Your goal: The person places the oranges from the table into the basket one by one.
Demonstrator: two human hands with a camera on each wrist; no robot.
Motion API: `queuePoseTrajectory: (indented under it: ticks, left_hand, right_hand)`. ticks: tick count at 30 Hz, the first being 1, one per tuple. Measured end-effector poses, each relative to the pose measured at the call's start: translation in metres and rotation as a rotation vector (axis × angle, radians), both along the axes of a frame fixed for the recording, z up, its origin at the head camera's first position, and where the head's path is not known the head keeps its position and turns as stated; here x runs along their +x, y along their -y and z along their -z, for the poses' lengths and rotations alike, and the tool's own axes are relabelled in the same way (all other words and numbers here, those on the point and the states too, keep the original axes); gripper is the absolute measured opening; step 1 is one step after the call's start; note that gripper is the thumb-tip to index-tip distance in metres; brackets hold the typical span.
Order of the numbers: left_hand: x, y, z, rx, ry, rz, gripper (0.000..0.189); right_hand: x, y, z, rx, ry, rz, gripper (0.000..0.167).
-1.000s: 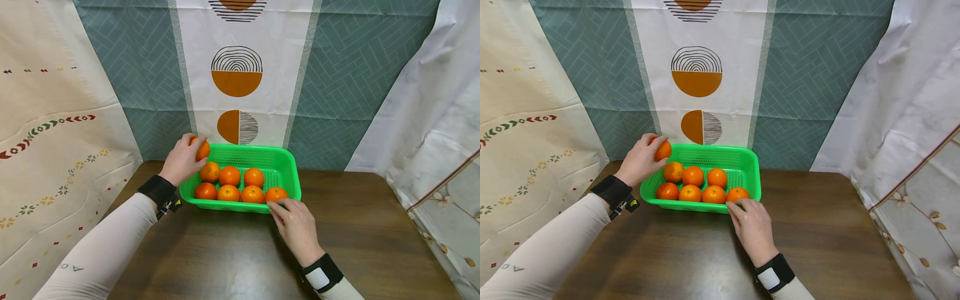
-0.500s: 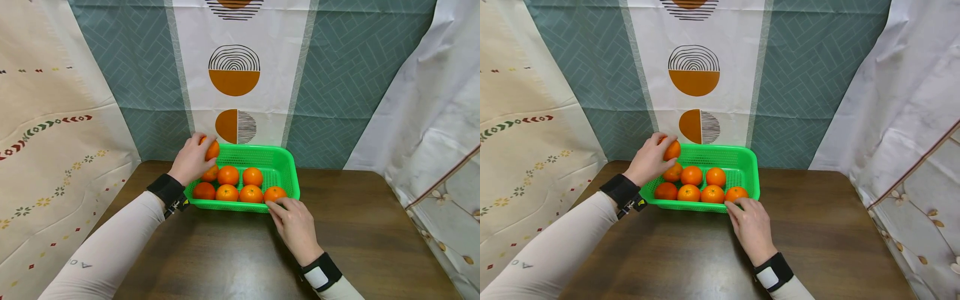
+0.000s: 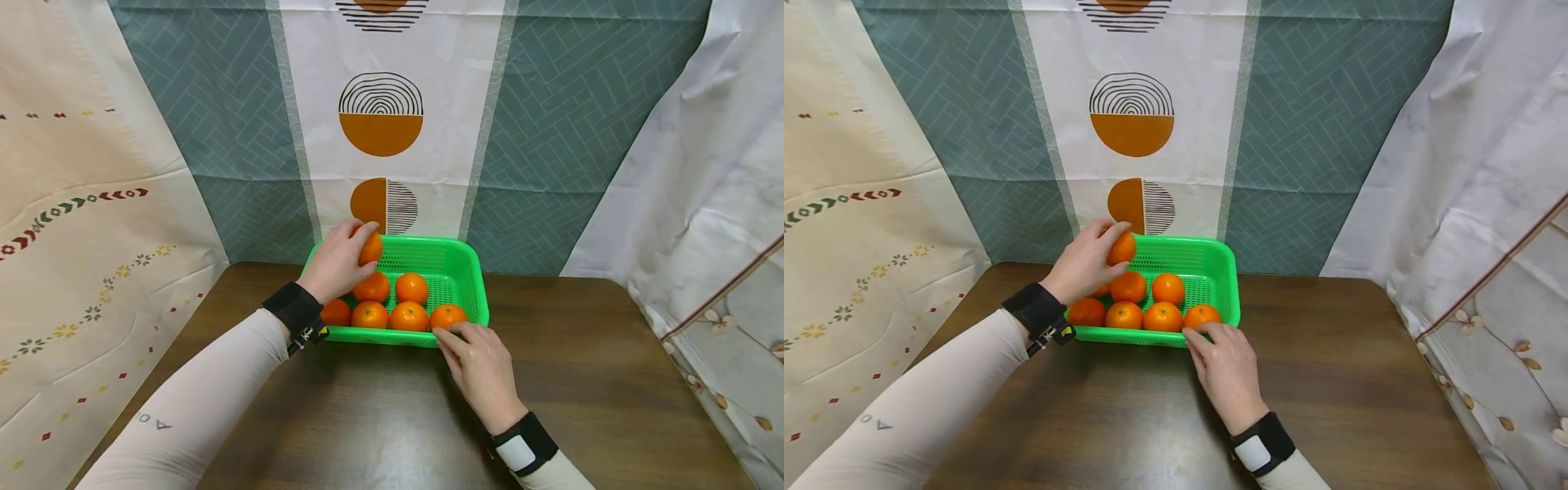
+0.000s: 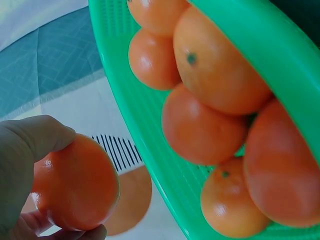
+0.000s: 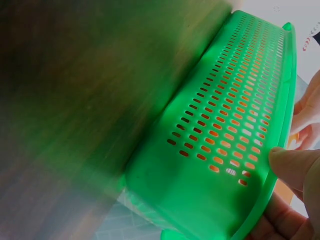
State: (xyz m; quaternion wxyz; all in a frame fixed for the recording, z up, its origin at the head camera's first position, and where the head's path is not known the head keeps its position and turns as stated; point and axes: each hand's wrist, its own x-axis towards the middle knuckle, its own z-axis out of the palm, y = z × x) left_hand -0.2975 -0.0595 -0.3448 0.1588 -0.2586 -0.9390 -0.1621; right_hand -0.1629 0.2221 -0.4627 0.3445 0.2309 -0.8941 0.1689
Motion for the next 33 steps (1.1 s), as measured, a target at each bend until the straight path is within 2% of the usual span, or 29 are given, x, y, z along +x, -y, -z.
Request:
queuePoseTrajectory:
  ticks: [4, 10, 17, 25, 33]
  left_hand:
    - [0.000, -0.012, 0.000, -0.006, -0.017, 0.030, 0.070]
    - [0.000, -0.022, 0.001, -0.015, -0.016, 0.041, 0.070]
    - [-0.001, -0.034, 0.004, -0.019, 0.011, 0.049, 0.070]
    - [-0.005, -0.051, 0.008, -0.026, 0.012, 0.090, 0.070]
    - [-0.009, -0.071, 0.009, -0.036, 0.055, 0.120, 0.068]
  right_hand:
    - [0.000, 0.000, -0.001, 0.001, 0.009, 0.002, 0.029]
    - [0.000, -0.001, -0.001, 0.001, 0.009, 0.001, 0.029]
    - [0.000, -0.001, -0.001, 0.000, 0.002, -0.007, 0.029]
    - [-0.001, -0.002, 0.001, -0.010, -0.019, -0.025, 0.026]
    - [-0.001, -0.002, 0.001, -0.009, -0.008, -0.025, 0.025]
